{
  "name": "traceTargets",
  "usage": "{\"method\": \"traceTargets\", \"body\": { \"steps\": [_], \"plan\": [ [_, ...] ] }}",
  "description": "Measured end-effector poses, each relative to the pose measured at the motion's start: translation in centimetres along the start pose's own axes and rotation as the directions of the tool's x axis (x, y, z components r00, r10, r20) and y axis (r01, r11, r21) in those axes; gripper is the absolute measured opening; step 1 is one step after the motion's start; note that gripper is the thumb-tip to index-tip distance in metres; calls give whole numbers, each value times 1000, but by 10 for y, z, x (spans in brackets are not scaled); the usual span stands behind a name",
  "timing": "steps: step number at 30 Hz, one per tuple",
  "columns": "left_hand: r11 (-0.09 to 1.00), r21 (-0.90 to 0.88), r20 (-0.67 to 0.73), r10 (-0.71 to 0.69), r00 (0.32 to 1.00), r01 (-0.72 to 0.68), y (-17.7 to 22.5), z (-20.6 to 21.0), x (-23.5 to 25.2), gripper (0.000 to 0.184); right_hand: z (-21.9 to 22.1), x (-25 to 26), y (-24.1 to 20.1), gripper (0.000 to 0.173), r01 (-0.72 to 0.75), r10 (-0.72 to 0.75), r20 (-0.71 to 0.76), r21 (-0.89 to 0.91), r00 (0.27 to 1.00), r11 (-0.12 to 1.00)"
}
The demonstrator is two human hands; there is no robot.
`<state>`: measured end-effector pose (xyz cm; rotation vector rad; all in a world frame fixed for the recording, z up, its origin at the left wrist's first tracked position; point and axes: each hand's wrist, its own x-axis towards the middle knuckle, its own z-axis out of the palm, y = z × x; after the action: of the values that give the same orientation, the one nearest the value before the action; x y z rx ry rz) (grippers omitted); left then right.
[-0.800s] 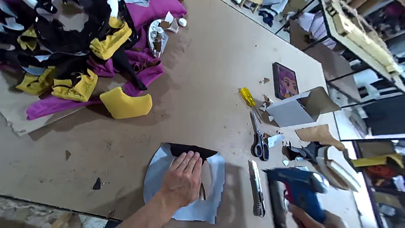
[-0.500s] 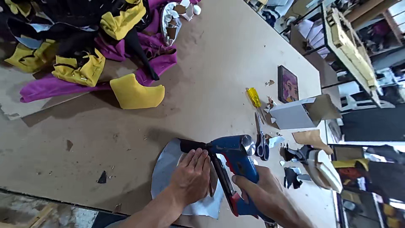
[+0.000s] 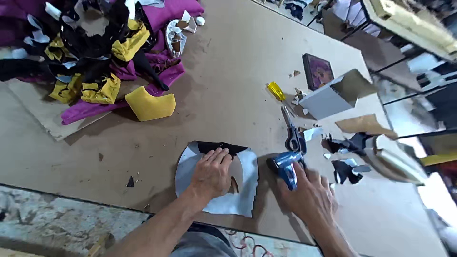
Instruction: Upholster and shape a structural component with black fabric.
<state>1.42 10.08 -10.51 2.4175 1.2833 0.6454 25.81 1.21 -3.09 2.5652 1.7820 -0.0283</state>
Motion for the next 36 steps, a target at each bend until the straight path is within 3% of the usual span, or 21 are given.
{"method": "traceTargets", "body": {
  "steps": [3,6,11,15,17,19,21,23,26,30,31,33,36],
  "plan": [
    [998,12,85,-66,994,65,3,-11,-1,42,10,7,-71,53,190,-205,15,315,979,930],
    [988,44,81,-152,985,149,2,-21,8,44,59,16,-127,46,291,-291,-87,539,953,791],
    [993,97,-185,82,979,-65,-15,6,-2,42,92,5,-130,53,419,-345,-265,309,900,854],
    [988,110,-191,132,973,-112,-20,15,4,40,103,13,-129,56,416,-372,-227,191,900,889],
    [997,72,-108,45,993,-38,-5,-6,-25,34,96,6,-130,58,409,-380,-175,176,908,896],
    [991,123,-102,66,993,-53,9,-22,-78,35,87,12,-132,60,405,-375,-190,155,907,901],
    [977,202,-82,85,993,-67,17,-17,-138,37,91,12,-132,61,407,-372,-216,149,903,901],
    [964,263,-78,67,995,-44,23,-4,-164,40,95,9,-130,61,416,-382,-215,147,899,897],
    [947,321,-129,56,990,-12,28,4,-149,38,92,12,-131,61,425,-392,-224,123,892,897],
    [967,255,-185,70,980,-21,24,1,-116,41,90,10,-131,61,420,-395,-184,128,900,898],
    [965,258,-168,88,982,-42,21,-1,-109,33,89,10,-130,61,420,-395,-180,133,901,898],
    [948,277,-118,195,974,-157,8,-3,-98,12,87,11,-129,61,423,-399,-169,144,901,895],
    [911,220,-78,373,924,-349,-12,-10,-79,22,92,15,-131,60,429,-396,-205,155,895,890]
  ]
}}
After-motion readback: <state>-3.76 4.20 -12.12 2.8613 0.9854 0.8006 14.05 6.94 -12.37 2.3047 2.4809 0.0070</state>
